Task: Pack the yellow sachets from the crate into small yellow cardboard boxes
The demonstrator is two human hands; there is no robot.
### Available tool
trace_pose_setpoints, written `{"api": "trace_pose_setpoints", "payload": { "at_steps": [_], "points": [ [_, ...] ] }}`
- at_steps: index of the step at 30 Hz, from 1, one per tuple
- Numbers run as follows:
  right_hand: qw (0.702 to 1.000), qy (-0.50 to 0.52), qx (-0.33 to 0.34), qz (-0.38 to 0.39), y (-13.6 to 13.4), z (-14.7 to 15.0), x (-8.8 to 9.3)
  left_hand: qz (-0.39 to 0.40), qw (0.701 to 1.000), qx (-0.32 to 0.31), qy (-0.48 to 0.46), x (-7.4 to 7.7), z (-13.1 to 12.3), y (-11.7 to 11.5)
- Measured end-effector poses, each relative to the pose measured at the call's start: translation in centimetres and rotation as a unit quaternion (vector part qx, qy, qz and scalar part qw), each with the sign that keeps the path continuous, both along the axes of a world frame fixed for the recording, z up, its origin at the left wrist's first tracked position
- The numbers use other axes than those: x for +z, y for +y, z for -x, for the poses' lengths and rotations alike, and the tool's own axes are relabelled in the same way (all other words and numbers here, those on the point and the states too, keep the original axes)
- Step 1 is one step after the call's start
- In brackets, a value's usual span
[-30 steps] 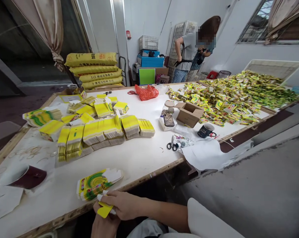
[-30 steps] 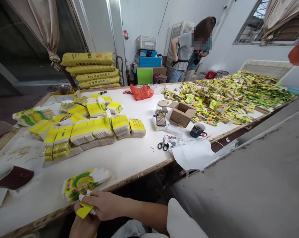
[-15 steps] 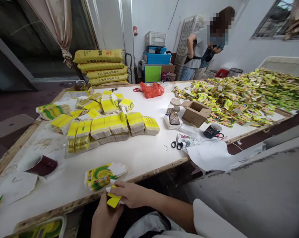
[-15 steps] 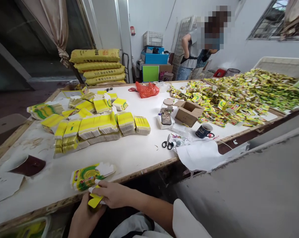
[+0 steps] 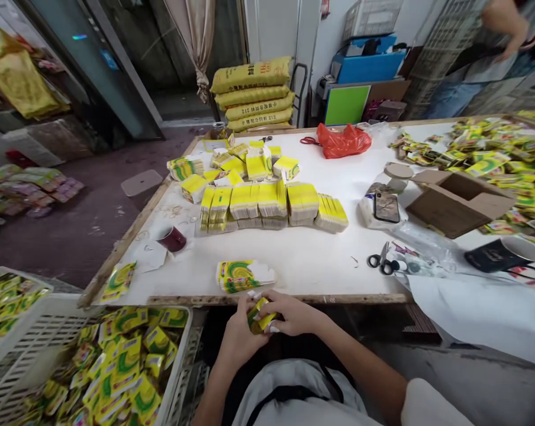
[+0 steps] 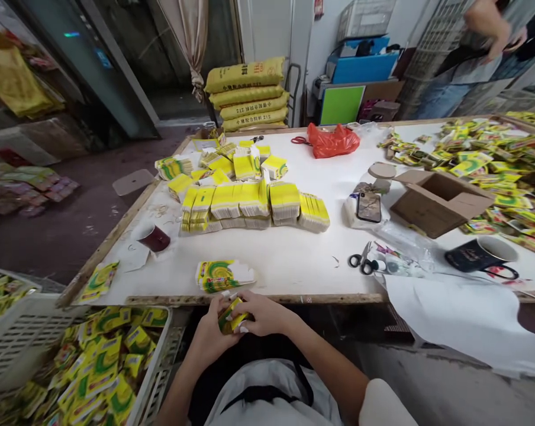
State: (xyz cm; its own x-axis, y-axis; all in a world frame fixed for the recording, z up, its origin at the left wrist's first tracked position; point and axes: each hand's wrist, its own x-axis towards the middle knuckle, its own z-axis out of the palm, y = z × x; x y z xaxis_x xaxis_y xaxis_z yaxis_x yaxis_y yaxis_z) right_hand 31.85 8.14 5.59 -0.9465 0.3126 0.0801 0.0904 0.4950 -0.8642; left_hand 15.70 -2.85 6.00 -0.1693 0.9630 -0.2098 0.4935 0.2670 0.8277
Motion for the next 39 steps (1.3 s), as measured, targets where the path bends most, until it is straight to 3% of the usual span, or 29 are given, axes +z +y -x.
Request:
{"api": "trace_pose_setpoints", "payload": {
  "at_steps": [7,12,17,23,30,36,39],
  "points": [
    [0.996,-0.079,0.035,0.006,1.0,-0.3,0.2,0.016,0.999,-0.028,0.008,0.2,-0.8,0.4],
    [0.998,-0.034,-0.038,0.030,-0.6,0.2,-0.5,-0.001,0.999,-0.014,0.038,-0.3,-0.7,0.6],
    [0.997,0.018,-0.025,0.064,-0.7,-0.1,-0.4,-0.042,0.999,-0.014,0.016,-0.4,0.1,0.6],
    [0.995,0.008,-0.093,0.044,-0.9,0.0,-0.9,-0.048,0.996,-0.017,0.071,-0.1,0.8,0.1],
    [0.999,-0.017,-0.027,0.033,-0.4,-0.7,-1.4,-0.030,0.997,-0.037,0.066,0.2,0.7,-0.3],
    [0.993,-0.020,-0.097,0.059,-1.5,-0.3,-2.3,-0.076,0.986,0.008,0.151,-1.8,0.6,-0.3],
    [0.989,0.017,-0.117,0.084,-2.3,0.0,-2.5,-0.084,0.989,0.034,0.119,-3.1,0.8,-0.7]
  ]
}}
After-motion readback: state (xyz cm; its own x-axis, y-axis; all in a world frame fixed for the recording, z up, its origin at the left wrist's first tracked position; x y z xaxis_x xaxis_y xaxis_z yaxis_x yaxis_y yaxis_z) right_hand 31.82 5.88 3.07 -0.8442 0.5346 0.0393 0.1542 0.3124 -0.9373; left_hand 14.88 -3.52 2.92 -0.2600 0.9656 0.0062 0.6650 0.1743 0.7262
